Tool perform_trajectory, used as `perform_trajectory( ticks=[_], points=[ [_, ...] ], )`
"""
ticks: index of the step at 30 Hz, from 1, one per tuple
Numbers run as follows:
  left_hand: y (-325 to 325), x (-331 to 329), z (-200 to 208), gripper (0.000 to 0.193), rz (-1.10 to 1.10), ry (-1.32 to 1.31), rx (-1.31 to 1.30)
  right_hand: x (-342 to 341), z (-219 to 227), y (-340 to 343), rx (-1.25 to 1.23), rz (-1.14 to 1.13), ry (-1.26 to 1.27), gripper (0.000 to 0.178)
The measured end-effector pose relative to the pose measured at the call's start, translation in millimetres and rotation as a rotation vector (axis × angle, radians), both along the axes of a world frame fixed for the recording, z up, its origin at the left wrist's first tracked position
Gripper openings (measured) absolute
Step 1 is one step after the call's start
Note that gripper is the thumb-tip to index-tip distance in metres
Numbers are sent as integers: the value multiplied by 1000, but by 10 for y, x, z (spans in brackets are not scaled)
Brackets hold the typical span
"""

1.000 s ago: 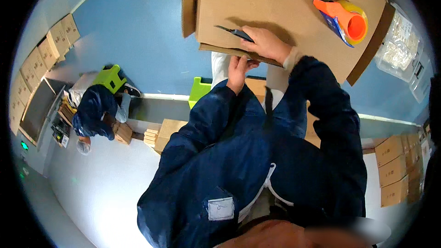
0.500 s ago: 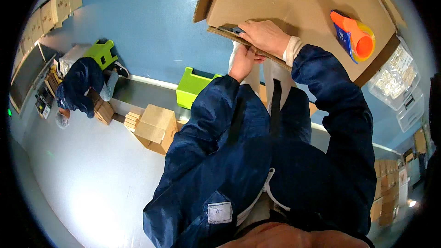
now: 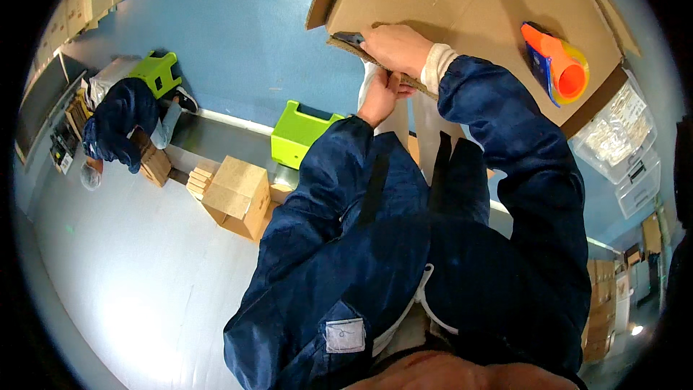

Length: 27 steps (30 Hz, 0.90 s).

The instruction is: The person assembles cardboard boxes in a warehouse setting. They fold the flaps of flat cardboard sheets into box shapes, secure them with yellow packing tape using a handheld dispenser, and use a utility knife to trim excess material. The person handles multiple boxes sequentially, placing finished units aside.

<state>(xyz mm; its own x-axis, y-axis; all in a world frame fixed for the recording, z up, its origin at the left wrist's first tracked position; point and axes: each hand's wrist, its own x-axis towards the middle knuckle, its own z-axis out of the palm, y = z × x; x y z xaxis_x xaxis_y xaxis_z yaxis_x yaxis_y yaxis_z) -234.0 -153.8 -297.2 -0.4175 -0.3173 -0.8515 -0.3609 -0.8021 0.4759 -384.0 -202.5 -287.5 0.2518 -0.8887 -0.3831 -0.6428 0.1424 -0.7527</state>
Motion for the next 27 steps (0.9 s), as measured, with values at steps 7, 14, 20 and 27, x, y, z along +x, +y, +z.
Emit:
perform_trajectory(
  ticks=[7,14,20,27],
  points=[
    [3,-35,70,27,22,7,-36,30,-37,-51,43,-1,-19,28],
    [11,23,-23,23,-23,-40,-35,-24,75,-53,-2,46,24,24],
    [14,37,-41,25,-41,-31,-72,-276,221,199,43,116,58,24],
    [-41,48,37,27,-136,-37,-54,-458,218,627,63,99,54,21]
  ],
)
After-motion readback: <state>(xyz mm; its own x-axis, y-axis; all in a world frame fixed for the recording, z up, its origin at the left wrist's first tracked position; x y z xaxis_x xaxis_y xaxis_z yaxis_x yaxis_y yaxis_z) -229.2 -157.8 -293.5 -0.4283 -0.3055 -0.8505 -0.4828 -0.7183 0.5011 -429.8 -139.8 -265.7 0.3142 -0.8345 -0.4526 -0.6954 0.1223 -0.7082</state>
